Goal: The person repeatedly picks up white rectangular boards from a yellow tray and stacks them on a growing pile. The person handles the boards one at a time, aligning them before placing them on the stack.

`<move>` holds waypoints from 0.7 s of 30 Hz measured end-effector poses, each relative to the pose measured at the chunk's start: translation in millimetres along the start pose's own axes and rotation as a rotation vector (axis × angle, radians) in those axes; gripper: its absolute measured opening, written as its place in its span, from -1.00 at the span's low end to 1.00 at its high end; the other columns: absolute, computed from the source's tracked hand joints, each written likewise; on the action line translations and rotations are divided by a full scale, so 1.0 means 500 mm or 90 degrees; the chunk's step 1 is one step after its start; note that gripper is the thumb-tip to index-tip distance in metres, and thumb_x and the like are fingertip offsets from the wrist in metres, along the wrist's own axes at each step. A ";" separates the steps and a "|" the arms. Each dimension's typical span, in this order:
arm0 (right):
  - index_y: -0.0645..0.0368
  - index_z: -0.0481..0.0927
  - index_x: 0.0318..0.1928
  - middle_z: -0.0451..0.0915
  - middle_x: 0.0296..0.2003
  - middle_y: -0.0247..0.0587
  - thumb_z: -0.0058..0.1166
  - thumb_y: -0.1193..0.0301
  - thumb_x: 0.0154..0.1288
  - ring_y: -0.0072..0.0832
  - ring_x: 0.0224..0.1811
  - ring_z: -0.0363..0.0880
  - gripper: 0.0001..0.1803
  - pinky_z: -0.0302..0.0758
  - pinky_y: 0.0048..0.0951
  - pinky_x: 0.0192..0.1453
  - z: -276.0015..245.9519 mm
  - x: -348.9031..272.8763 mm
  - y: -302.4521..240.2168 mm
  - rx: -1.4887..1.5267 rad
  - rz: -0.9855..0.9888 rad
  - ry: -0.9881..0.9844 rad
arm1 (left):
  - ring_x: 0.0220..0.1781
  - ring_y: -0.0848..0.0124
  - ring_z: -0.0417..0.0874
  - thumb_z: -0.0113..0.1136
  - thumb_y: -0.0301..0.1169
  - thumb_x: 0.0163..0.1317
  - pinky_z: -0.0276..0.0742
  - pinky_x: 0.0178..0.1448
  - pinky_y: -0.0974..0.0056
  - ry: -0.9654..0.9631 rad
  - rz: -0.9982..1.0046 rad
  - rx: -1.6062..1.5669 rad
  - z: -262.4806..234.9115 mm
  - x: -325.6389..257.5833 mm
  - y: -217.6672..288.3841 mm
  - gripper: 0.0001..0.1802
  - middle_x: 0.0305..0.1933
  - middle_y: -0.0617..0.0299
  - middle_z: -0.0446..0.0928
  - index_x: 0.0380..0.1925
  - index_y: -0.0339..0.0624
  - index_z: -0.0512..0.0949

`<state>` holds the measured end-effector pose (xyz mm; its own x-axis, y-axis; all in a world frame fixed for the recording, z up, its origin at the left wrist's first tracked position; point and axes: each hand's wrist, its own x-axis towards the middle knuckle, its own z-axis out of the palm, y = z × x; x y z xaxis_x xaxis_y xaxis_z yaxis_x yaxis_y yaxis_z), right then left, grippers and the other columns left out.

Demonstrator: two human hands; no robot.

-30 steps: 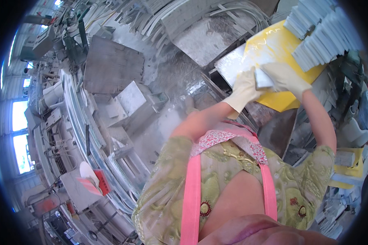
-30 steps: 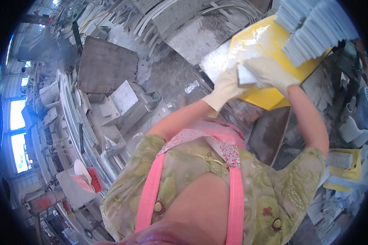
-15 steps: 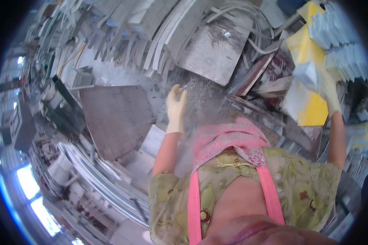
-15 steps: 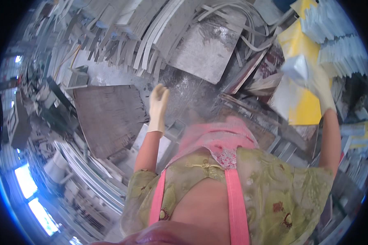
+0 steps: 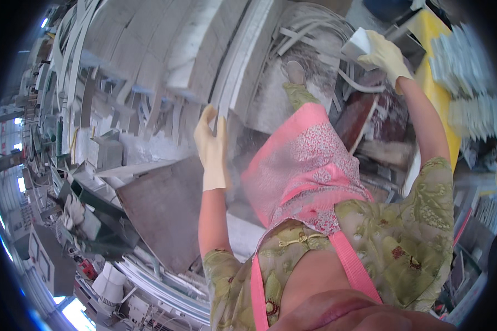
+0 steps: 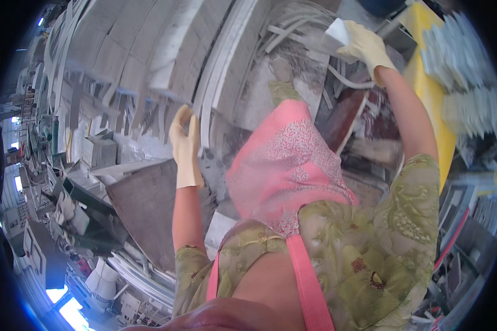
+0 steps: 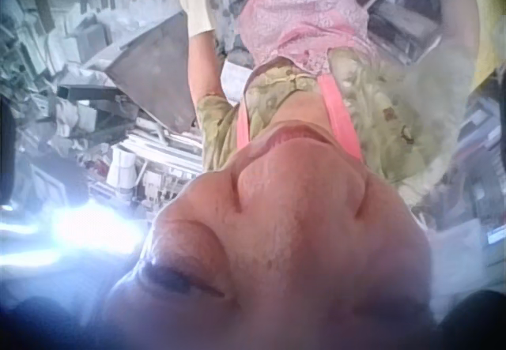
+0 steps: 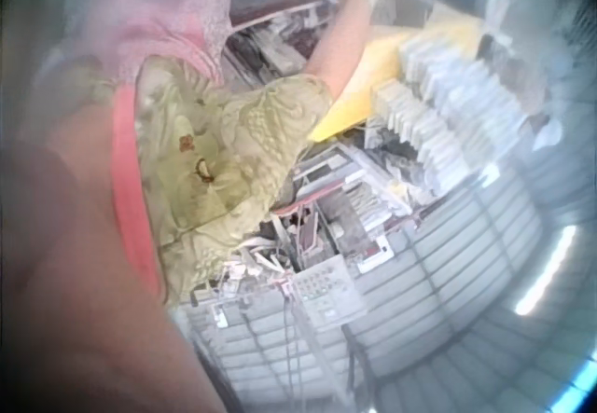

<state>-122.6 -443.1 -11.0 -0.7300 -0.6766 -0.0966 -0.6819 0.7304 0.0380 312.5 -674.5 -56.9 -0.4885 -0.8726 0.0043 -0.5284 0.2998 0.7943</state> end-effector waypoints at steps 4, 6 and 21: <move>0.00 0.39 0.33 0.60 0.17 0.07 0.45 0.01 -0.03 0.10 0.16 0.62 -0.09 0.57 0.02 0.18 0.054 0.285 -0.111 0.037 -0.072 -0.023 | 0.38 0.00 0.53 0.32 -0.29 0.31 0.37 0.46 0.02 0.059 0.225 0.158 0.069 0.324 0.077 -0.44 0.26 -0.08 0.59 0.27 -0.26 0.53; 0.02 0.40 0.29 0.60 0.19 0.02 0.43 0.08 0.05 0.02 0.18 0.62 -0.19 0.58 0.02 0.18 0.081 0.434 -0.171 0.060 -0.114 -0.029 | 0.42 -0.03 0.49 0.33 -0.26 0.31 0.33 0.50 0.00 0.074 0.308 0.260 0.118 0.485 0.099 -0.40 0.30 -0.10 0.56 0.29 -0.29 0.49; 0.10 0.49 0.11 0.66 0.05 0.00 0.43 0.28 0.08 0.02 0.13 0.64 -0.41 0.57 0.04 0.13 0.222 0.935 -0.339 0.138 -0.153 -0.020 | 0.59 -0.25 0.16 0.11 -0.08 0.44 -0.05 0.67 -0.16 -0.116 0.208 0.406 0.137 0.664 0.061 -0.25 0.52 -0.22 0.28 0.44 -0.41 0.29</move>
<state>-343.3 -873.2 -172.8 -0.5448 -0.8316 -0.1076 -0.8069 0.5549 -0.2027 86.6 -928.5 -72.8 -0.7680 -0.6395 0.0343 -0.6106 0.7474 0.2617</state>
